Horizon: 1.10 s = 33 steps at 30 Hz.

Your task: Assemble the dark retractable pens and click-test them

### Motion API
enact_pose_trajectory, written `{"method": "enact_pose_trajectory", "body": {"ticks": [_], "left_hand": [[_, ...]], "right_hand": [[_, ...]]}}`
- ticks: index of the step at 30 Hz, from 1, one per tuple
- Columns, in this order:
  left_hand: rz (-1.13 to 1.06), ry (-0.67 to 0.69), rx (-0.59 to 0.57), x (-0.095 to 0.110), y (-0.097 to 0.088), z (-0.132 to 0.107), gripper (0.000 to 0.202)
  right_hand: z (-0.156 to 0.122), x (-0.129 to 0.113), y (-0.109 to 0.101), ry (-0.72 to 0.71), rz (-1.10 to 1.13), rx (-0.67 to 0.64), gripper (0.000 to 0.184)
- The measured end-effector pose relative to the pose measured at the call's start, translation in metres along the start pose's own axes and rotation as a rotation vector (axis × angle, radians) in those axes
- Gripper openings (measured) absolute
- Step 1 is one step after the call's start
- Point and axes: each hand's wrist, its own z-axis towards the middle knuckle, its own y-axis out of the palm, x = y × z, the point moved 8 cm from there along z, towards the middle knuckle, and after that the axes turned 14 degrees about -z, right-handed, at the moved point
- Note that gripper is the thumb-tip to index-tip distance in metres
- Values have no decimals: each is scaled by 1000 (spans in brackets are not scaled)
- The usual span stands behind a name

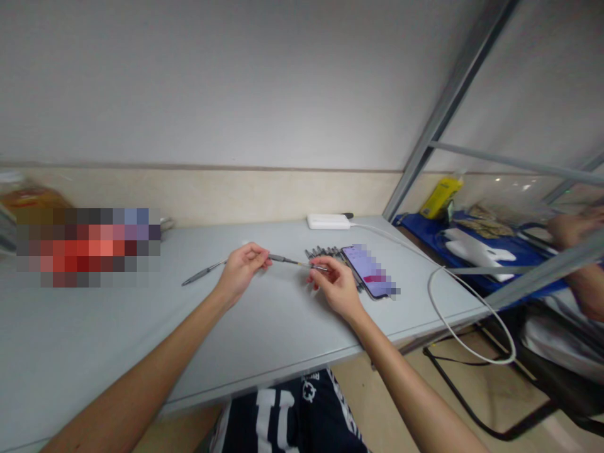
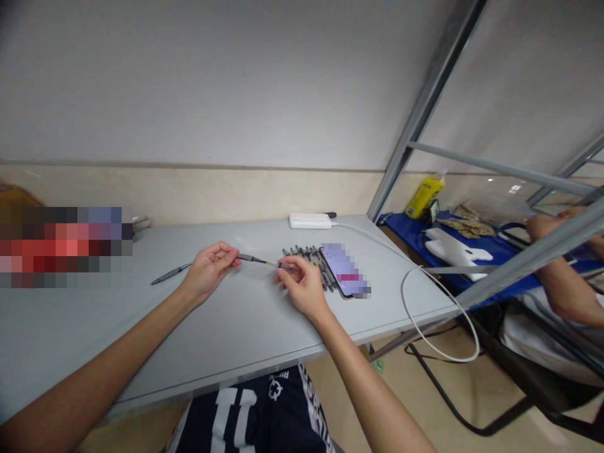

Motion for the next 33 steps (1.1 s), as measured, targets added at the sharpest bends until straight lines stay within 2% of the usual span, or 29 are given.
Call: {"method": "enact_pose_trajectory", "body": {"ticks": [2, 5, 6, 9, 11, 12, 15, 17, 21, 24, 27, 30, 33], "left_hand": [[-5, -8, 3, -1, 0, 0, 27], [-4, -21, 3, -2, 2, -2, 28], [-4, -22, 2, -2, 2, -2, 28], [-5, -11, -6, 0, 3, -2, 27], [-1, 3, -2, 2, 1, -1, 26], [2, 9, 2, 2, 0, 0, 25], [-2, 1, 10, 2, -1, 0, 25], [-15, -21, 12, 0, -1, -1, 26], [-21, -46, 14, -2, 1, -1, 29], [-15, -49, 0, -2, 3, -1, 28], [-22, -46, 1, 1, 2, -1, 28], [-17, -47, 8, 1, 1, -1, 28], [19, -42, 7, -1, -1, 0, 28]], "right_hand": [[0, 2, 1, 2, -70, -15, 29], [0, 3, 2, -25, -169, -34, 49], [-1, 3, 2, -36, -174, -33, 49], [-1, 0, -3, -54, -125, 23, 29], [-2, -3, -7, -76, -111, 68, 42], [-2, -4, -8, -92, -127, 81, 42], [-3, -5, -8, -113, -203, 89, 25], [-2, -3, -7, -93, -242, 77, 21], [-2, -1, -6, -90, -326, 60, 42], [-3, -6, -10, -142, -298, 125, 23], [-5, -12, -12, -201, -291, 165, 45], [-7, -18, -9, -244, -377, 145, 29], [-8, -16, -6, -203, -391, 106, 18]]}}
